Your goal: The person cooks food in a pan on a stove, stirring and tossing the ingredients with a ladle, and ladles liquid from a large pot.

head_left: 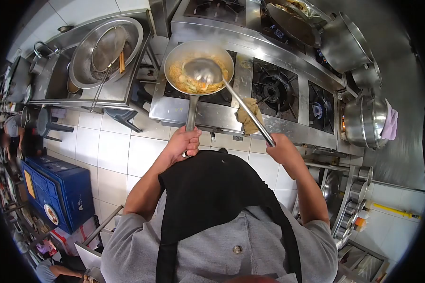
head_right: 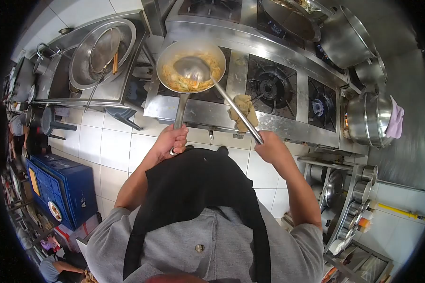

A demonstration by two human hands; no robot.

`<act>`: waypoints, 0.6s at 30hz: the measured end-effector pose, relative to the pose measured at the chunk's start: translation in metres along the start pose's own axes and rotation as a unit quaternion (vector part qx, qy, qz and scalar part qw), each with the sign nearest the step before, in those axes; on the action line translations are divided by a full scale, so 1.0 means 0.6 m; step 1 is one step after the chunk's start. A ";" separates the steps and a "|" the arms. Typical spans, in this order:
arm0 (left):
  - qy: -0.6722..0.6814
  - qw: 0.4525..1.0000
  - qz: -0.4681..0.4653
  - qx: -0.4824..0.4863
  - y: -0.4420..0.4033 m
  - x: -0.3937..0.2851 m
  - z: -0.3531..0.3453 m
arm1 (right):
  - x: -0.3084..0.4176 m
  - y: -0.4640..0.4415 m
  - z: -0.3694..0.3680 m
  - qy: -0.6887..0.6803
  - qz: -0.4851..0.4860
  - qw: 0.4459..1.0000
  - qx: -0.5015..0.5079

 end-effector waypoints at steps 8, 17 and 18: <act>-0.060 0.997 -0.023 -0.034 -0.029 -0.024 0.001 | 0.001 -0.079 -0.034 0.096 0.057 0.993 -0.046; -0.132 0.991 0.000 -0.024 -0.025 -0.014 0.031 | -0.046 -0.052 -0.061 0.147 0.068 0.981 -0.103; -0.091 0.996 0.002 -0.008 -0.039 -0.020 0.026 | -0.057 -0.061 -0.066 0.146 0.067 0.982 -0.103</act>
Point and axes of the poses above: each hand's wrist, its own y-axis away from the middle knuckle, its own z-axis out of the back of the hand, x = y × z, the point moved 6 cm from there along -y, towards the middle knuckle, and after that the axes turned 11 degrees about -y, right-handed, at the moved point
